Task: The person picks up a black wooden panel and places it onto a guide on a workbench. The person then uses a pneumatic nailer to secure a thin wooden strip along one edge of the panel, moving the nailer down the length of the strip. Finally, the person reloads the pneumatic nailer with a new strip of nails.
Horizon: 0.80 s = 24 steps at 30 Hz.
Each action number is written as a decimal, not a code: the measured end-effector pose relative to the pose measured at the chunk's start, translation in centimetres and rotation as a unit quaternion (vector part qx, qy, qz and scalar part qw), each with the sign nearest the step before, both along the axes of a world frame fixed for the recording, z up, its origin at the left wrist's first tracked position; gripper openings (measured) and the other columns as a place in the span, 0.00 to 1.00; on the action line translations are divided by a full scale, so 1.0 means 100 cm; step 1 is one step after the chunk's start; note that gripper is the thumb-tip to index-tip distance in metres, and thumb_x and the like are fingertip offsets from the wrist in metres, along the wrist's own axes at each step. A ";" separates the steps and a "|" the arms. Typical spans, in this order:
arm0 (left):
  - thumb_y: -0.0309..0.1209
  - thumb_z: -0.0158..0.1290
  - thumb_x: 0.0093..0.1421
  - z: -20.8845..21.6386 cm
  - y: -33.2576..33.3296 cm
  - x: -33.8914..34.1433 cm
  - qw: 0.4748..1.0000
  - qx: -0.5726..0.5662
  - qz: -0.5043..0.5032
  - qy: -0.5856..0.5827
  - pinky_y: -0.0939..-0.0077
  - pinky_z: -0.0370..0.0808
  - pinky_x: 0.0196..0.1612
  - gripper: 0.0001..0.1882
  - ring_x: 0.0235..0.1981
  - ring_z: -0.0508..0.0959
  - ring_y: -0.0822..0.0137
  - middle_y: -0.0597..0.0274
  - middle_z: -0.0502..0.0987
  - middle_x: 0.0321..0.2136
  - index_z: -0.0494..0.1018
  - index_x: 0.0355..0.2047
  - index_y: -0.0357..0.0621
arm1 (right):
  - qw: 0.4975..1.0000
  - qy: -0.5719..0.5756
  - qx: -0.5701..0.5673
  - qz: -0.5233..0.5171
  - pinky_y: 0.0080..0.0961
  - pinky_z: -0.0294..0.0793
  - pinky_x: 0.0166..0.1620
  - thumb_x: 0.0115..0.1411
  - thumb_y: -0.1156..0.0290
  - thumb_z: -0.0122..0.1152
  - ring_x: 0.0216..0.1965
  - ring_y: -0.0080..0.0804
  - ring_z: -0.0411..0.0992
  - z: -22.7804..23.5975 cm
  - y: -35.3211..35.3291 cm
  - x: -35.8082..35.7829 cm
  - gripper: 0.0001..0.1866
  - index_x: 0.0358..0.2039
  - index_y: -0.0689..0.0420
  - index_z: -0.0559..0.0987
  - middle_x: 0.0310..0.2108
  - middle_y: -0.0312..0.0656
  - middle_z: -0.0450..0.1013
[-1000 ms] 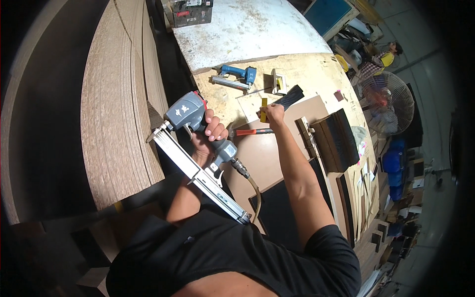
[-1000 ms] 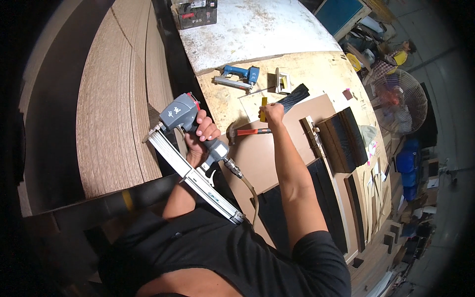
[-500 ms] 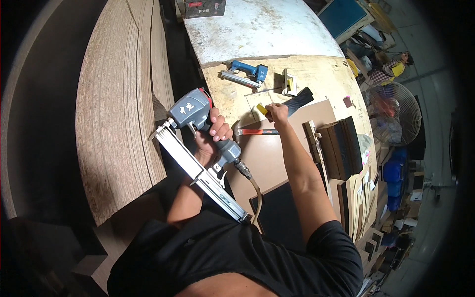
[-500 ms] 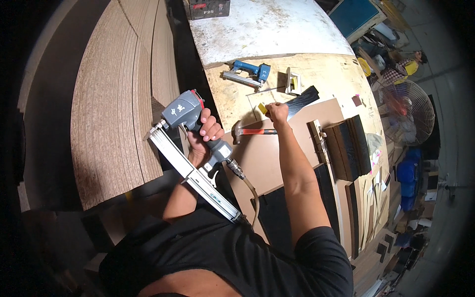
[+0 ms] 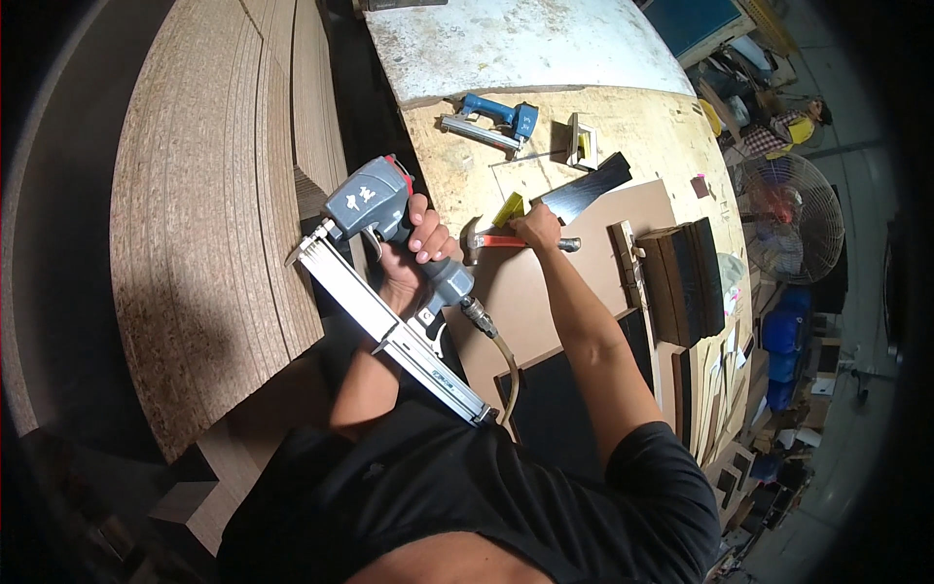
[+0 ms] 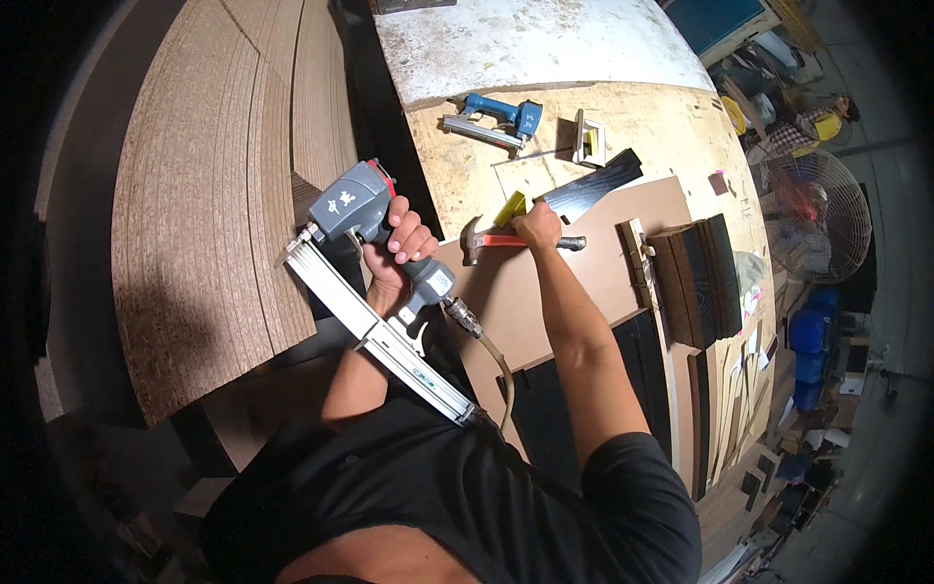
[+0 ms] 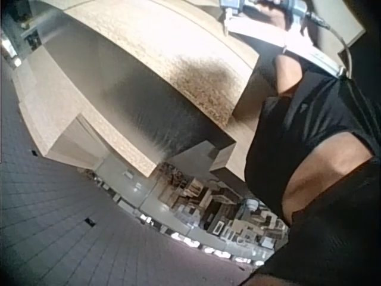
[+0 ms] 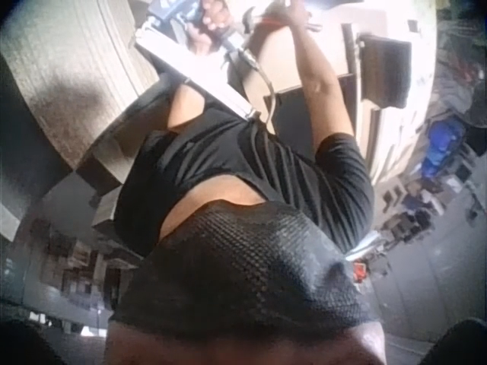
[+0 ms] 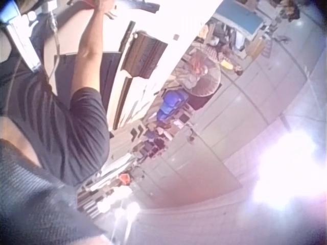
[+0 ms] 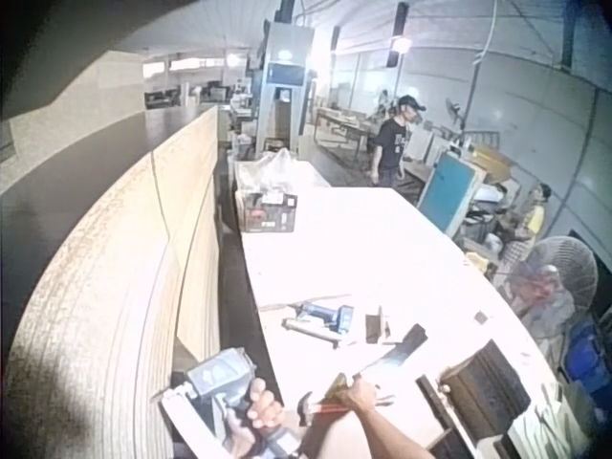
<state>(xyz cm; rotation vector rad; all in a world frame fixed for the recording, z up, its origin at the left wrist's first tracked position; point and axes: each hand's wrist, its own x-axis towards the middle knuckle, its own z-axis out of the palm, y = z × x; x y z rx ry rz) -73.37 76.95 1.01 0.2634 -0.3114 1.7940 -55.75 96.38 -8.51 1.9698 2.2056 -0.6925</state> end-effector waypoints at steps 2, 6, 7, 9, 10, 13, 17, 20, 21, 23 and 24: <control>0.35 0.44 0.67 0.001 -0.001 -0.001 1.000 -0.001 -0.003 -0.003 0.77 0.65 0.30 0.08 0.17 0.67 0.75 0.72 0.65 0.17 0.63 0.32 0.48 | 1.000 0.016 0.000 -0.019 0.40 0.76 0.50 0.47 0.61 0.67 0.45 0.54 0.77 0.002 0.000 0.000 0.22 0.39 0.64 0.81 0.41 0.60 0.78; 0.34 0.43 0.67 0.002 0.004 0.000 1.000 0.011 -0.016 0.004 0.76 0.65 0.30 0.07 0.17 0.67 0.75 0.71 0.65 0.17 0.64 0.32 0.48 | 0.974 0.132 0.173 -0.070 0.35 0.77 0.36 0.50 0.64 0.64 0.29 0.46 0.79 0.043 -0.006 0.008 0.14 0.29 0.64 0.81 0.25 0.54 0.79; 0.33 0.44 0.67 0.003 0.009 0.002 0.999 0.042 -0.029 0.011 0.77 0.65 0.30 0.06 0.18 0.68 0.75 0.71 0.65 0.18 0.64 0.33 0.47 | 0.962 0.220 0.121 -0.107 0.30 0.76 0.34 0.51 0.67 0.64 0.27 0.39 0.78 0.065 -0.013 0.011 0.11 0.27 0.63 0.79 0.24 0.49 0.78; 0.38 0.50 0.66 0.003 0.028 0.013 0.995 0.089 -0.039 0.020 0.76 0.67 0.33 0.10 0.20 0.69 0.75 0.71 0.66 0.19 0.65 0.35 0.48 | 0.909 0.390 0.048 -0.137 0.22 0.73 0.30 0.52 0.73 0.63 0.26 0.25 0.76 0.115 -0.038 0.023 0.06 0.24 0.61 0.76 0.23 0.42 0.76; 0.40 0.54 0.63 0.005 0.038 0.019 0.993 0.100 -0.055 0.027 0.76 0.68 0.34 0.12 0.20 0.69 0.75 0.72 0.67 0.20 0.65 0.36 0.48 | 0.859 0.501 0.034 -0.100 0.18 0.72 0.29 0.53 0.77 0.63 0.26 0.20 0.74 0.142 -0.062 0.030 0.05 0.24 0.59 0.74 0.23 0.39 0.75; 0.41 0.64 0.57 0.013 0.064 0.044 0.987 0.089 -0.136 0.008 0.77 0.68 0.35 0.20 0.22 0.68 0.76 0.74 0.67 0.21 0.64 0.39 0.49 | 0.854 0.497 0.146 -0.044 0.20 0.71 0.29 0.53 0.81 0.62 0.24 0.22 0.72 0.209 -0.136 0.027 0.04 0.26 0.61 0.74 0.22 0.36 0.72; 0.34 0.59 0.61 0.036 0.092 0.098 0.959 0.180 -0.220 0.001 0.77 0.65 0.37 0.15 0.25 0.67 0.75 0.69 0.67 0.24 0.64 0.41 0.47 | 0.827 0.430 0.349 0.097 0.26 0.73 0.33 0.51 0.83 0.63 0.27 0.32 0.74 0.247 -0.197 -0.001 0.06 0.29 0.62 0.76 0.25 0.42 0.73; 0.37 0.50 0.67 0.051 0.107 0.131 0.937 0.225 -0.267 -0.001 0.74 0.67 0.37 0.09 0.24 0.70 0.72 0.68 0.69 0.23 0.66 0.40 0.45 | 0.833 0.333 0.428 0.108 0.31 0.74 0.35 0.48 0.82 0.66 0.31 0.41 0.75 0.247 -0.206 -0.019 0.09 0.32 0.60 0.78 0.31 0.45 0.73; 0.38 0.48 0.68 0.054 0.111 0.140 0.931 0.265 -0.251 0.012 0.73 0.68 0.37 0.10 0.24 0.71 0.71 0.68 0.69 0.22 0.67 0.41 0.45 | 0.837 0.329 0.426 0.103 0.33 0.74 0.36 0.50 0.79 0.66 0.33 0.44 0.73 0.246 -0.207 -0.018 0.09 0.33 0.59 0.78 0.32 0.45 0.72; 0.39 0.46 0.69 0.055 0.114 0.157 0.908 0.320 -0.269 -0.009 0.73 0.70 0.37 0.11 0.24 0.73 0.70 0.67 0.70 0.22 0.67 0.41 0.44 | 0.831 0.331 0.429 0.123 0.34 0.74 0.37 0.50 0.79 0.66 0.34 0.44 0.73 0.243 -0.211 -0.009 0.10 0.35 0.59 0.78 0.33 0.45 0.72; 0.39 0.46 0.69 0.053 0.112 0.163 0.908 0.318 -0.274 -0.014 0.72 0.70 0.37 0.12 0.24 0.73 0.70 0.67 0.70 0.22 0.67 0.42 0.44 | 0.822 0.344 0.434 0.132 0.34 0.74 0.38 0.51 0.78 0.66 0.35 0.44 0.73 0.242 -0.214 -0.003 0.11 0.36 0.60 0.79 0.33 0.46 0.72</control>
